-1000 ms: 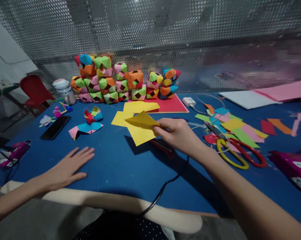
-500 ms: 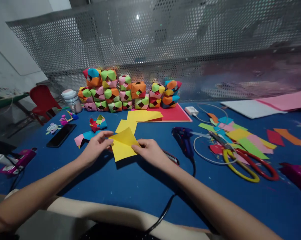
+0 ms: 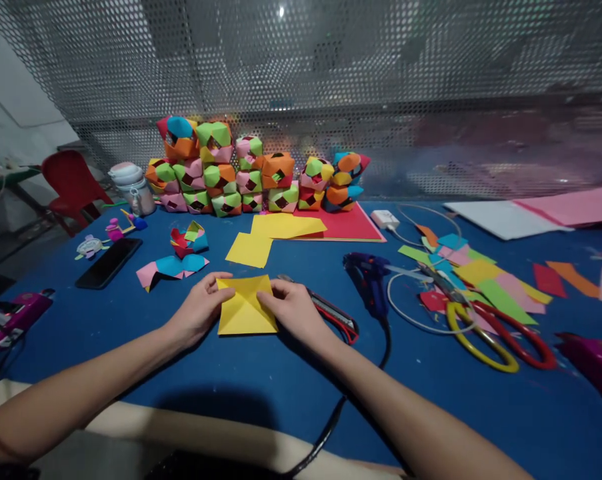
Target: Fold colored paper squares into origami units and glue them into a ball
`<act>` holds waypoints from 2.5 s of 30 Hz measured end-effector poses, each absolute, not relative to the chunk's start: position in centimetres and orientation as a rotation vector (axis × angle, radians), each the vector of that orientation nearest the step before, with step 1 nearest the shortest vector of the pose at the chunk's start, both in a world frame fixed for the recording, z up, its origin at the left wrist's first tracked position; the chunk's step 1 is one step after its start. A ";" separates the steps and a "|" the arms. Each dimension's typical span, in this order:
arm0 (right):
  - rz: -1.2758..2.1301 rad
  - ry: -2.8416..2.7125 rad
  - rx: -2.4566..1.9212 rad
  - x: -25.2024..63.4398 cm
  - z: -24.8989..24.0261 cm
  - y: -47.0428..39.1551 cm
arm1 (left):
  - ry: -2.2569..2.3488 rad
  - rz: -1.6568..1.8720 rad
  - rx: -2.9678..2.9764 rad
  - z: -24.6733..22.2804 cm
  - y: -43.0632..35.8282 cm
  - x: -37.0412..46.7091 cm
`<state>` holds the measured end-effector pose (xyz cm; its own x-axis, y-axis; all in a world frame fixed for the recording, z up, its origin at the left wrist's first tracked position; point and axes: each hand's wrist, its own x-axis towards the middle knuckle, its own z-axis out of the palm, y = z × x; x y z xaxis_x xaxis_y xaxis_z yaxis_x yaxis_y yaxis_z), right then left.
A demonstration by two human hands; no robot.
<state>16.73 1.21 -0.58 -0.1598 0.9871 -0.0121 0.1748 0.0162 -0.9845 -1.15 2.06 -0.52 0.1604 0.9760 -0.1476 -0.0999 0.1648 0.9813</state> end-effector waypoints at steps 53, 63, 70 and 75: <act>1.060 -1.622 -1.148 17.1 0.0 -0.2 | 0.991 1.125 1.089 0.6 0.9 -1.1; 0.591 -2.128 -1.152 17.6 -2.2 0.7 | 1.170 0.677 2.333 -0.6 1.7 -2.9; 0.345 -2.336 -1.005 17.2 -3.0 0.6 | 1.013 0.509 2.542 -0.8 1.7 -3.3; 0.068 -2.547 -0.905 17.4 -2.3 0.4 | 0.861 0.342 2.773 -0.6 2.0 -4.2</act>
<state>17.41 0.45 -2.30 -0.6919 0.6118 0.3834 0.5904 0.7851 -0.1874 -4.21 2.03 -0.64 0.8016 0.5772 0.1556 0.5266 -0.8050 0.2732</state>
